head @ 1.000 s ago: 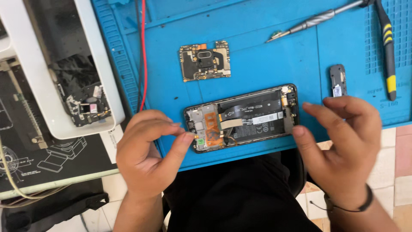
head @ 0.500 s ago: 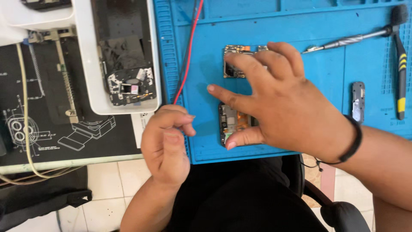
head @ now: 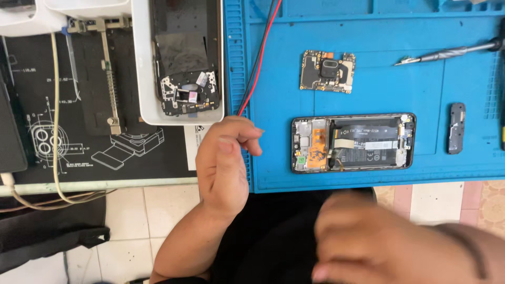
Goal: The person disassembles a smartphone on a blue work mat, using a screwdriver to remove screws and tweezers to handle small components. They detach the battery connector, remove the motherboard, and manipulate ribbon cables and flex connectors before placing parts back into the phone chassis.
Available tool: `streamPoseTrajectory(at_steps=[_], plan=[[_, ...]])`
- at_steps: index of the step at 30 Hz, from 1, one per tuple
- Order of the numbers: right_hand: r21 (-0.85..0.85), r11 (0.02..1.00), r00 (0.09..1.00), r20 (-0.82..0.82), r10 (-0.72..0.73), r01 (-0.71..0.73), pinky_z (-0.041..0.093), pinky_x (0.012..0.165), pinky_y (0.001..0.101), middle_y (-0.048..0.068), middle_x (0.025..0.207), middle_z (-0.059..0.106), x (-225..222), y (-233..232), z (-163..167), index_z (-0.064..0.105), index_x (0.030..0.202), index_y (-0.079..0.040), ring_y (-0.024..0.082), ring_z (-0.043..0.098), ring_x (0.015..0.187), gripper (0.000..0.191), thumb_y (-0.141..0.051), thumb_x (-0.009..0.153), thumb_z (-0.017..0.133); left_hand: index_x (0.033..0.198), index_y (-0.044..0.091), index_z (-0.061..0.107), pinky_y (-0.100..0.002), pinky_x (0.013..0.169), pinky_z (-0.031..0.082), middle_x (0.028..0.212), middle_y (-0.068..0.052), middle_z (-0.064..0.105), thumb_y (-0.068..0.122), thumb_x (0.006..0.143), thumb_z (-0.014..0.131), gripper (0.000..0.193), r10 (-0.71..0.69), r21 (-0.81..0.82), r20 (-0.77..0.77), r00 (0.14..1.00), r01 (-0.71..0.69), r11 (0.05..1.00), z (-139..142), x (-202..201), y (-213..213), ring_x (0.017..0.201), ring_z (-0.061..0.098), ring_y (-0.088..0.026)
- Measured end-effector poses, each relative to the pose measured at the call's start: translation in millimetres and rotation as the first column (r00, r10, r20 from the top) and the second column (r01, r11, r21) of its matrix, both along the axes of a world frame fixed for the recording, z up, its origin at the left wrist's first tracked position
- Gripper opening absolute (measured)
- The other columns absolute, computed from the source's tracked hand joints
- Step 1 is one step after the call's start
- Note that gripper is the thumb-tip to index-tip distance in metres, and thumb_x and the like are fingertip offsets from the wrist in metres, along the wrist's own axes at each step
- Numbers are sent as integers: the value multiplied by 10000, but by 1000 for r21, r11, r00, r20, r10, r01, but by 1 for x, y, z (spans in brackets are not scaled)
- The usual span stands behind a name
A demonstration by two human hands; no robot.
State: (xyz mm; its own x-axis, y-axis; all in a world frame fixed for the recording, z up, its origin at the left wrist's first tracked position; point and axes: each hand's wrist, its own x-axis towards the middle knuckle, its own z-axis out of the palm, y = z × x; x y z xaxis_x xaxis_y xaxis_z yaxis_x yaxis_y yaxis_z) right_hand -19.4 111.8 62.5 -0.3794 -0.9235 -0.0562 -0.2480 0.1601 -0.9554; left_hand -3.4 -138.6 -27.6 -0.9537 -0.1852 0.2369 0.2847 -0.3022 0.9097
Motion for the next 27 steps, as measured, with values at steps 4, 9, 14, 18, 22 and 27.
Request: streamPoseTrajectory(at_steps=[4, 9, 14, 18, 22, 27], plan=[[289, 957, 981, 186, -55, -2, 462, 616, 445, 114, 735, 572, 52, -28, -99, 590, 701, -47, 309, 612, 708, 386, -305, 967, 698, 1116, -29, 624, -266, 769, 469, 1032, -119, 604, 333, 1187, 466, 402, -18, -21, 14, 1000, 18, 1000, 4, 1, -1, 834, 551, -142], [96, 641, 648, -102, -755, 762, 523, 898, 418, 170, 1178, 683, 33, -61, -210, 655, 1190, -5, 298, 649, 1092, 411, -278, 889, 722, 1119, -7, 640, -252, 762, 472, 997, -98, 610, 294, 1158, 518, 327, -2, -168, 13, 1000, 4, 986, 11, -2, 0, 823, 569, -131], [178, 544, 571, -320, -756, 820, 496, 943, 428, 178, 1242, 656, -7, -77, -227, 640, 1239, -14, 314, 615, 1154, 453, -307, 903, 715, 1081, 10, 653, -236, 743, 469, 926, -66, 618, 233, 1132, 575, 242, -10, -333, 7, 1000, 12, 943, 18, -4, 0, 799, 583, -119], [210, 544, 581, -379, -721, 812, 474, 979, 435, 185, 1293, 634, -8, -88, -224, 628, 1279, -20, 328, 587, 1203, 486, -331, 914, 709, 1082, 9, 652, -235, 744, 473, 948, -73, 606, 227, 1130, 569, 238, -4, -255, 39, 999, 14, 967, 20, -3, 3, 795, 576, -118], [273, 549, 611, -415, -674, 790, 452, 1015, 443, 191, 1344, 613, -6, -84, -227, 616, 1319, -27, 341, 560, 1253, 520, -355, 925, 704, 1082, 7, 645, -230, 745, 471, 948, -68, 609, 225, 1131, 583, 232, -4, -296, 3, 1000, 4, 955, 17, -5, 1, 807, 565, -114], [395, 686, 791, -332, -514, 611, 425, 1060, 453, 200, 1408, 586, 11, -57, -218, 601, 1369, -36, 358, 525, 1315, 562, -384, 939, 697, 1089, -4, 639, -232, 738, 482, 948, -76, 600, 218, 1129, 582, 232, -9, -222, 28, 1000, 15, 975, 15, -4, 4, 794, 567, -115]])
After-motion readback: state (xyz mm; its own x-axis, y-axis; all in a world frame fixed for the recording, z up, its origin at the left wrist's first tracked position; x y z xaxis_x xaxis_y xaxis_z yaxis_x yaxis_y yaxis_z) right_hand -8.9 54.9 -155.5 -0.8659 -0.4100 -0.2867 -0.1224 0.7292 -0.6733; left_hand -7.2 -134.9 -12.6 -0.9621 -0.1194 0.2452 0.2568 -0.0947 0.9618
